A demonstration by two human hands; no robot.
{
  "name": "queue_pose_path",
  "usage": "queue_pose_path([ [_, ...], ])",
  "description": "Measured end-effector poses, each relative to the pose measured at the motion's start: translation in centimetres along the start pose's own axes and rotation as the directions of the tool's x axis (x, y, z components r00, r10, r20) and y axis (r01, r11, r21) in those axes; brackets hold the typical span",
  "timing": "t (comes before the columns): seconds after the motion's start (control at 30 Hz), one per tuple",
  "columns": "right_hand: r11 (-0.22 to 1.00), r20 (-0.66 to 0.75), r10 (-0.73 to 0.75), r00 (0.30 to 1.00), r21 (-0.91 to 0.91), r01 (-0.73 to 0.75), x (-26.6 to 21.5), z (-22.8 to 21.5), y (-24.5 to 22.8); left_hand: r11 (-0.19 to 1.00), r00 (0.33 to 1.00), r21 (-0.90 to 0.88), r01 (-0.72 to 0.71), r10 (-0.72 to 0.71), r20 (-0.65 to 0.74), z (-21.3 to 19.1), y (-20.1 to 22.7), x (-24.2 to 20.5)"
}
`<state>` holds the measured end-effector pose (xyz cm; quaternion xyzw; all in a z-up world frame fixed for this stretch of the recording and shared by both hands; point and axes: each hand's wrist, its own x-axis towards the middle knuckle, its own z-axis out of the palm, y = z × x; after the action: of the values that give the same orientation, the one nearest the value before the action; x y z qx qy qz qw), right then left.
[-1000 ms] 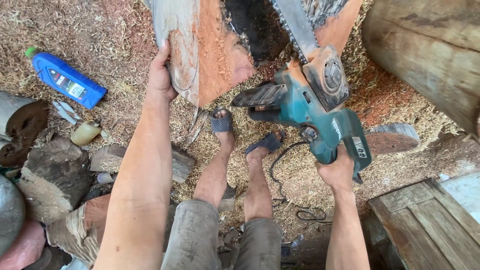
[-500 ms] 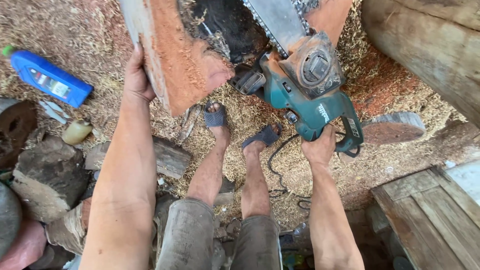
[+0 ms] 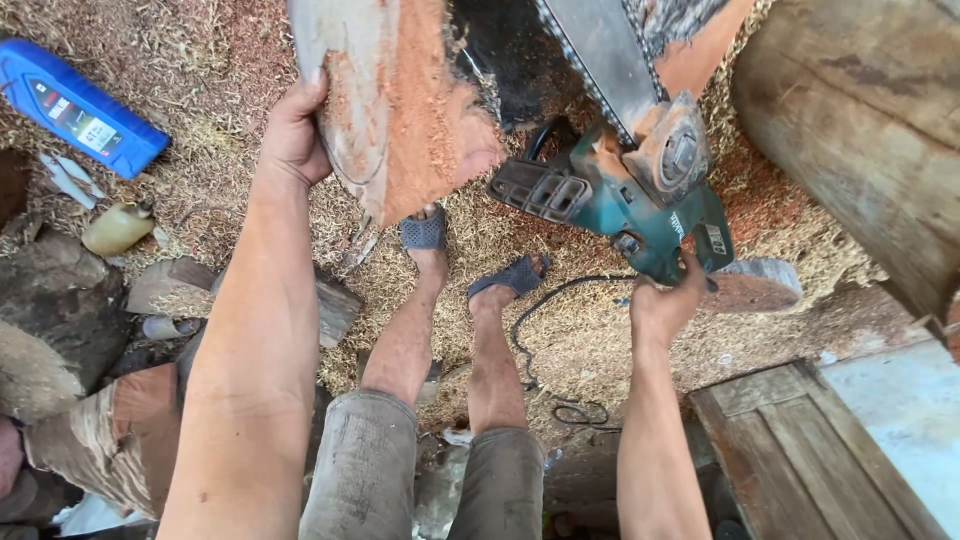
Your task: The person uses a chainsaw to cut pieces of wood placed on the ground, steadying the blocks with a foot or hand. They reposition and turn the wood blocks between cuts, trimming pieces into smaller sections.
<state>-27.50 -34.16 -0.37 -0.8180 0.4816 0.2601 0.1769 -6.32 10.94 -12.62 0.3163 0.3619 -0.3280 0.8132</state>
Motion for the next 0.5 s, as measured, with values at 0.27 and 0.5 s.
queue_pose_path([
  [0.27,0.737,-0.148,-0.502,0.852,0.443,0.511,-6.6,-3.9,-17.1,0.993,0.930,-0.032,-0.112,0.093,-0.357,5.6,-1.9,-1.5],
  [0.5,0.609,0.054,-0.780,0.623,0.289,0.739,-4.0,1.0,-31.9,0.909,0.903,-0.418,-0.017,-0.166,-0.397,11.5,-2.5,-6.4],
])
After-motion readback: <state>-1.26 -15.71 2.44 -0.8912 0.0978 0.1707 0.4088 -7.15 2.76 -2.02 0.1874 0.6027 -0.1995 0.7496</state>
